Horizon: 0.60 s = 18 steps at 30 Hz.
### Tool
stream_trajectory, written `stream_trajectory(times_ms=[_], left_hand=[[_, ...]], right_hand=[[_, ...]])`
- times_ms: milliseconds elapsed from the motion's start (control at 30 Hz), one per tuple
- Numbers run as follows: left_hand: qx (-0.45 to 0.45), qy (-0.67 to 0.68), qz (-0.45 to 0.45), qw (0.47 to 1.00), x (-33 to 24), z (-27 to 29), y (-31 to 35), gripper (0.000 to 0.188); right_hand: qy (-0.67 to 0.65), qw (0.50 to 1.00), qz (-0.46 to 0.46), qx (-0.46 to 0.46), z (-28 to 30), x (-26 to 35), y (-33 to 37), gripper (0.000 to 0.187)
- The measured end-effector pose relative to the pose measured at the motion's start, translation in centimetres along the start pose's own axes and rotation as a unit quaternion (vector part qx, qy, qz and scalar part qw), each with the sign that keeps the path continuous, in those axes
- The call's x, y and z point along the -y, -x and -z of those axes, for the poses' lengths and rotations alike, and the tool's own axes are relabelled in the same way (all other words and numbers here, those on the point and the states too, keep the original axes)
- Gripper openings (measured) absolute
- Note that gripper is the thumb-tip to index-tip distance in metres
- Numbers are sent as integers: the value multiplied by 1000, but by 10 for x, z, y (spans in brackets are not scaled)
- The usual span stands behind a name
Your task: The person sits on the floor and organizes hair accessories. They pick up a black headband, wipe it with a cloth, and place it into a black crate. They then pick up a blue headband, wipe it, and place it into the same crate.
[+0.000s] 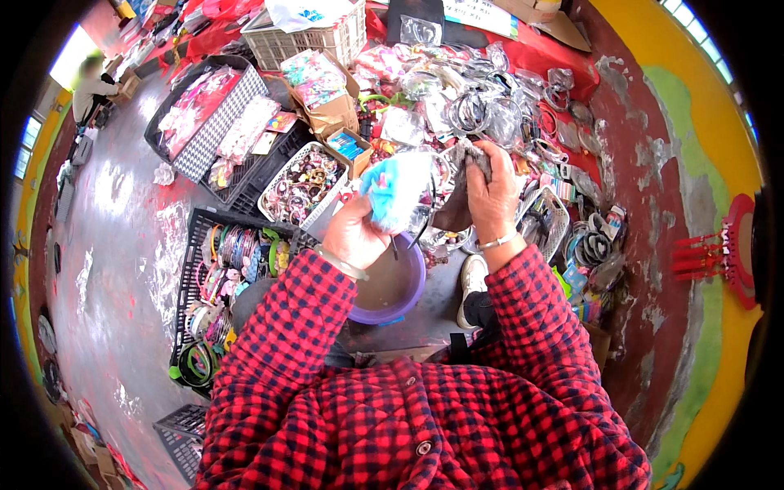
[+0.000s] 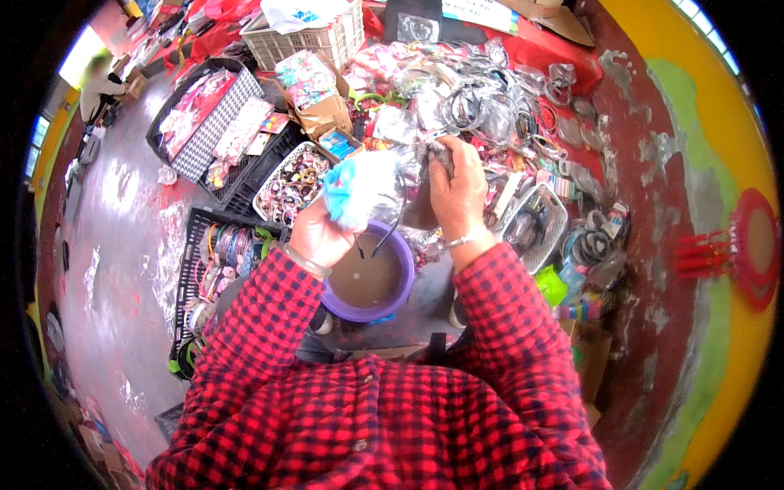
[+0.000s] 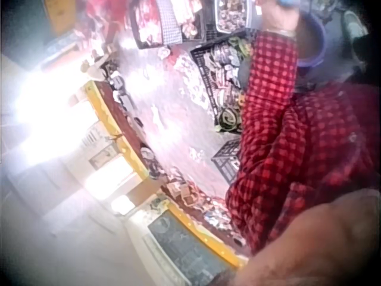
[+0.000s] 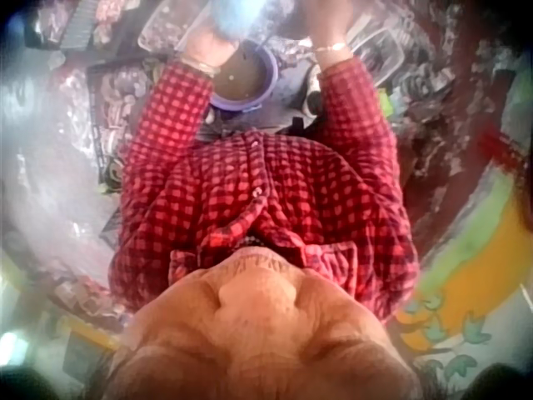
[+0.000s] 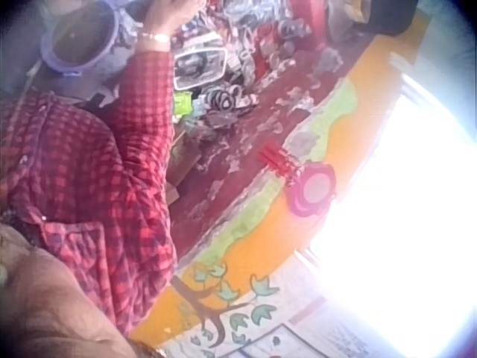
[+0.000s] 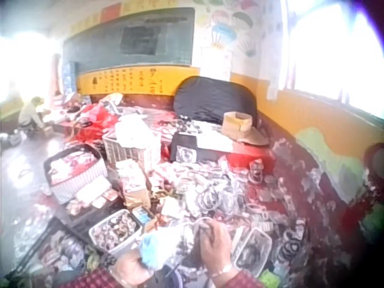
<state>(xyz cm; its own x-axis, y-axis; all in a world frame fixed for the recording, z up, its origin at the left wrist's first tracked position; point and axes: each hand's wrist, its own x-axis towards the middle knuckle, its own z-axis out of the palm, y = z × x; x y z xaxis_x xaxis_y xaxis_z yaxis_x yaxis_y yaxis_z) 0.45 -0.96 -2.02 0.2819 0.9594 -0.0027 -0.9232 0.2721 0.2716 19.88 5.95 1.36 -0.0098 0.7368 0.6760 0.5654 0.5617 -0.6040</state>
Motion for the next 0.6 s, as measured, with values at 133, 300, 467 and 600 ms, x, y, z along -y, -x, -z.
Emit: stream_trajectory(times_ms=[133,300,467,600], left_hand=[[-119,-71,-24,990,10,-18,-5,31],[-73,-6,11,997,7,-8,-6,32],[-96,-29,-49,994,-4,-2,-8,35],[-114,-164,-84,976,-5,-4,-8,36]], right_hand=[[-60,972,213,77,8,38,11,34],[-5,942,263,209,-2,44,29,33],[100,974,134,153,-1,11,11,24],[-32,994,-69,75,2,-28,-1,23]])
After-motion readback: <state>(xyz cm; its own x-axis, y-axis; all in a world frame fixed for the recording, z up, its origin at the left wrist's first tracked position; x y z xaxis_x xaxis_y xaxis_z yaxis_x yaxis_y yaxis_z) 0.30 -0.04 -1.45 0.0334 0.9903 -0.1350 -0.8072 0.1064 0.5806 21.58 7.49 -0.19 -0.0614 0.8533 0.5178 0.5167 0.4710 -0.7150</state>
